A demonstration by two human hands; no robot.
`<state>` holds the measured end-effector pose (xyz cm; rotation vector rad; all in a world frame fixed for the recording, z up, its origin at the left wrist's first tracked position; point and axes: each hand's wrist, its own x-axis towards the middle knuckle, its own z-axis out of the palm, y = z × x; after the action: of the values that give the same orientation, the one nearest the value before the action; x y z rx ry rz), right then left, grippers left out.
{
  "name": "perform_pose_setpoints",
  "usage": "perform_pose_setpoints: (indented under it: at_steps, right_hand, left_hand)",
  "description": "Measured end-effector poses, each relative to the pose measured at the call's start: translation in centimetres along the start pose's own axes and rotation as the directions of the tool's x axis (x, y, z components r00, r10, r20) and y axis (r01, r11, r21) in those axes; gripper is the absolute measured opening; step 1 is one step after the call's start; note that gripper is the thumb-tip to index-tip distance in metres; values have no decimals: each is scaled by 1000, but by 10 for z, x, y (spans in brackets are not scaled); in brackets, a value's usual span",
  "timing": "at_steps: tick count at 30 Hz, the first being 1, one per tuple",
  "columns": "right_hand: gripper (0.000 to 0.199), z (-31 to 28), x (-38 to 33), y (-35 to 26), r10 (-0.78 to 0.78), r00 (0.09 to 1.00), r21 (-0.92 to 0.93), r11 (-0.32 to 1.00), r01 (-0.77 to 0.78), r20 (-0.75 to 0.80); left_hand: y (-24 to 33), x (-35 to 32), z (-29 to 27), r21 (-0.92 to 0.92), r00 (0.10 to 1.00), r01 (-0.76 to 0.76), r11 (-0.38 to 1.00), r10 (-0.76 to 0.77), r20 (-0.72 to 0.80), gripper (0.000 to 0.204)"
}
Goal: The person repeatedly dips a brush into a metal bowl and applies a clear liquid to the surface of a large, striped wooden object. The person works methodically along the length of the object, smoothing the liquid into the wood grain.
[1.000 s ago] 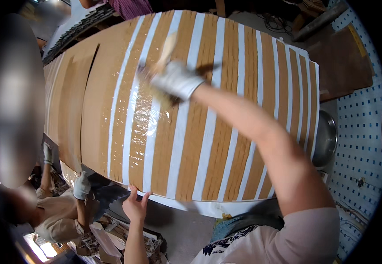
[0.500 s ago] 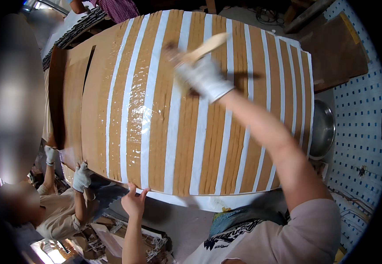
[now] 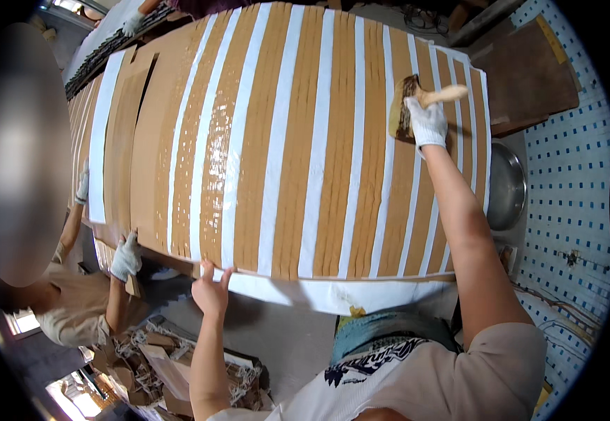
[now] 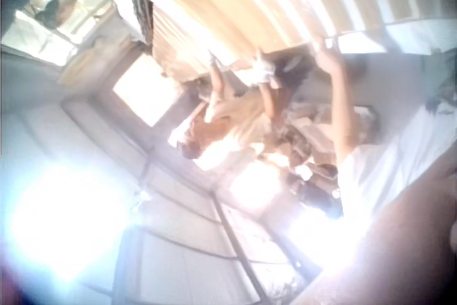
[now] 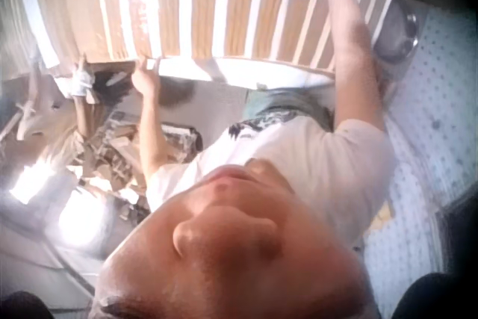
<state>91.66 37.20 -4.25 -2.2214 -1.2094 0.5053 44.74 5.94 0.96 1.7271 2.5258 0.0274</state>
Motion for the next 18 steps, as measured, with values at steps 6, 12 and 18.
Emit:
perform_pose_setpoints:
  at_steps: [6,12,18]
  right_hand:
    - [64,29,-180,-105,-333,709,276,940,200,622]
    - [53,47,-239,-73,-311,686,370,927,65,658]
    - [49,-25,-154,63,-63,953,160,987,15,297]
  left_hand:
    - [-9,5,9,65,999,-33,997,32,17,60]
    - [-3,-3,-2,22,997,34,999,-36,72,64]
    - [-20,-13,4,-245,989,-89,965,114,90,69]
